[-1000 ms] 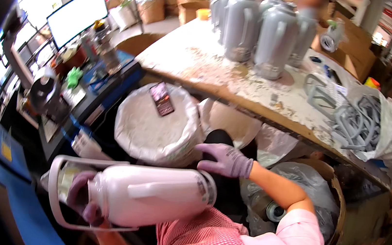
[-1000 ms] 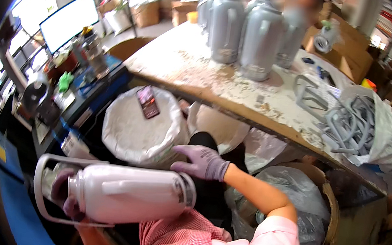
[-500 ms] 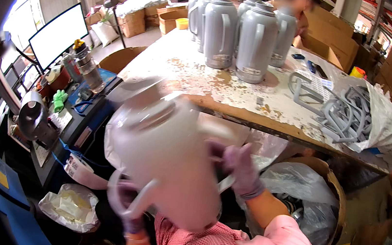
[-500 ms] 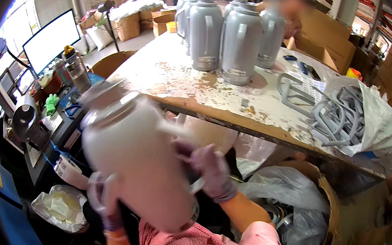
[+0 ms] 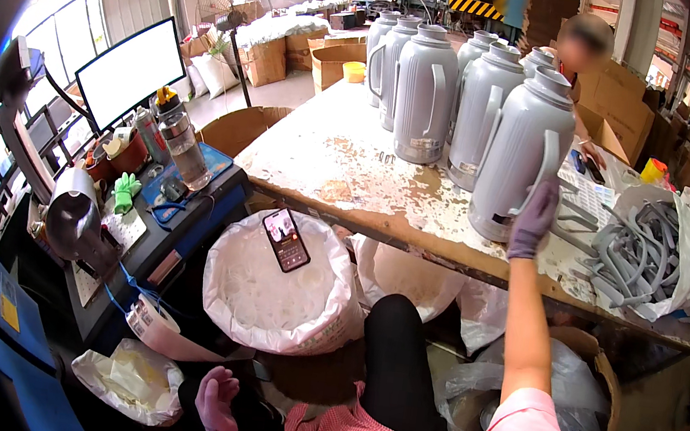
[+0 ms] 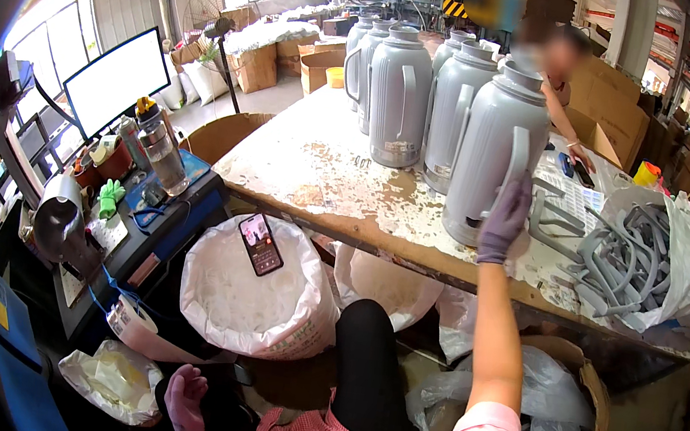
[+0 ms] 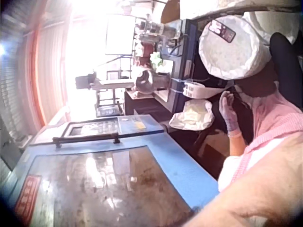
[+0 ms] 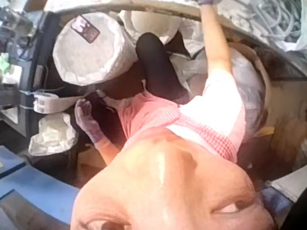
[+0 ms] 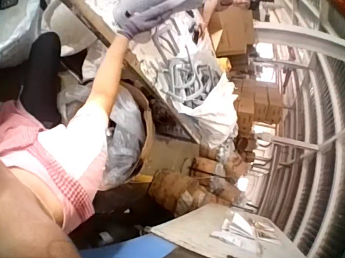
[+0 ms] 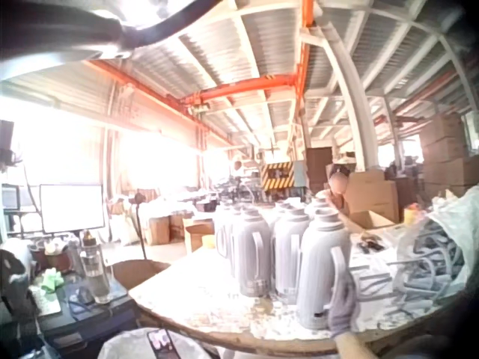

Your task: The person assembles white electric kettles by inserting internal components and attaching handles. They pick up kettle bodies, insert a metal heating element, and then attach a plastic handle to the side. The finished kettles are placed on a nearby table.

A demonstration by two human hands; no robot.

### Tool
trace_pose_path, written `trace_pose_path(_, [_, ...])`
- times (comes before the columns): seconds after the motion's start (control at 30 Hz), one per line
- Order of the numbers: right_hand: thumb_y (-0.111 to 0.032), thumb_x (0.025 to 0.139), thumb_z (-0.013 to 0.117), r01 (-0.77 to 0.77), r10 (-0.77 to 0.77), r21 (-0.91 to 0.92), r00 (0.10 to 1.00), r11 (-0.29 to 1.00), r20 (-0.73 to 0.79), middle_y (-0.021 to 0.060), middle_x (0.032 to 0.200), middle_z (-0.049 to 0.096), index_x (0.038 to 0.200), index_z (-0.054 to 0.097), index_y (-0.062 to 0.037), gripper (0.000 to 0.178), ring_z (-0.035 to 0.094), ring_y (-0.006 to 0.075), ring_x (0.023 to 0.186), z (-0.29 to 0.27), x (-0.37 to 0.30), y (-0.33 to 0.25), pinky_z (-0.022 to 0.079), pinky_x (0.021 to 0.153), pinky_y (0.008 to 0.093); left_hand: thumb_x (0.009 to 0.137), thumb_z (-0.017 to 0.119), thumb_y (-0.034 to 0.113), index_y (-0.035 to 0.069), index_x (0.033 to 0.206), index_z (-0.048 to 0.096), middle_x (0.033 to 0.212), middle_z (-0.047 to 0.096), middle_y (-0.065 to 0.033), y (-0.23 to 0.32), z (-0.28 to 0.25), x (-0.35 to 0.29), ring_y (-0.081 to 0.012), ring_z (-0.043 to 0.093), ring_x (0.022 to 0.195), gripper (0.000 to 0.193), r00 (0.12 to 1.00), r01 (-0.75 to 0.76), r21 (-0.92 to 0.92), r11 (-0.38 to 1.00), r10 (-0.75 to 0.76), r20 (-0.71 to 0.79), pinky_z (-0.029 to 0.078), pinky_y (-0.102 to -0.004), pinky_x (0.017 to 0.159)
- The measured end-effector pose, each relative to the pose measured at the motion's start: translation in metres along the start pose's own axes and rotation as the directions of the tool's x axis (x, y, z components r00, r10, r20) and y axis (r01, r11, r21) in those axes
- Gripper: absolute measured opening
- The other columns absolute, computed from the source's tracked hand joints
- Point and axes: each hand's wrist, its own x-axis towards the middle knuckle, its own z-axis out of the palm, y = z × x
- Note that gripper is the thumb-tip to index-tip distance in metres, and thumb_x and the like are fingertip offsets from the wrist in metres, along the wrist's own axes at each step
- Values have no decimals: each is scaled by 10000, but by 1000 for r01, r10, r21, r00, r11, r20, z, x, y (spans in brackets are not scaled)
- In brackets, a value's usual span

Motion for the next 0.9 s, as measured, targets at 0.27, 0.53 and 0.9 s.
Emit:
trace_pose_path(0.27, [-308, 1002, 544, 402, -375, -213, 914, 891, 157, 229, 1452, 461, 1183, 580, 60, 412, 445, 362, 1335, 122, 3, 58, 341, 1127, 412, 1002, 480, 338, 18, 1243, 609, 1090, 680, -105, -9, 11, -12, -202, 667, 921, 420, 999, 28, 55, 998, -25, -43, 538, -311, 824])
trace_pose_path(0.53, [-387, 766, 769, 495, -327, -609, 869, 620, 373, 208, 1467, 430, 1363, 522, -74, 719, 367, 372, 1391, 70, 82, 120, 307, 1137, 510, 997, 497, 295, -9, 1243, 602, 1112, 672, -120, 10, 19, -4, -200, 666, 934, 405, 1000, -5, 90, 996, 4, 7, 526, -307, 856])
trace_pose_path(0.9, [-374, 784, 692, 459, 311, -832, 778, 312, 546, 152, 1093, 637, 1146, 654, -94, 459, 542, 342, 1134, -200, 42, 72, 415, 997, 470, 1016, 480, 303, -16, 1265, 592, 1135, 665, -134, 6, -10, -3, -222, 649, 993, 419, 996, 81, 131, 988, -74, -57, 520, -331, 891])
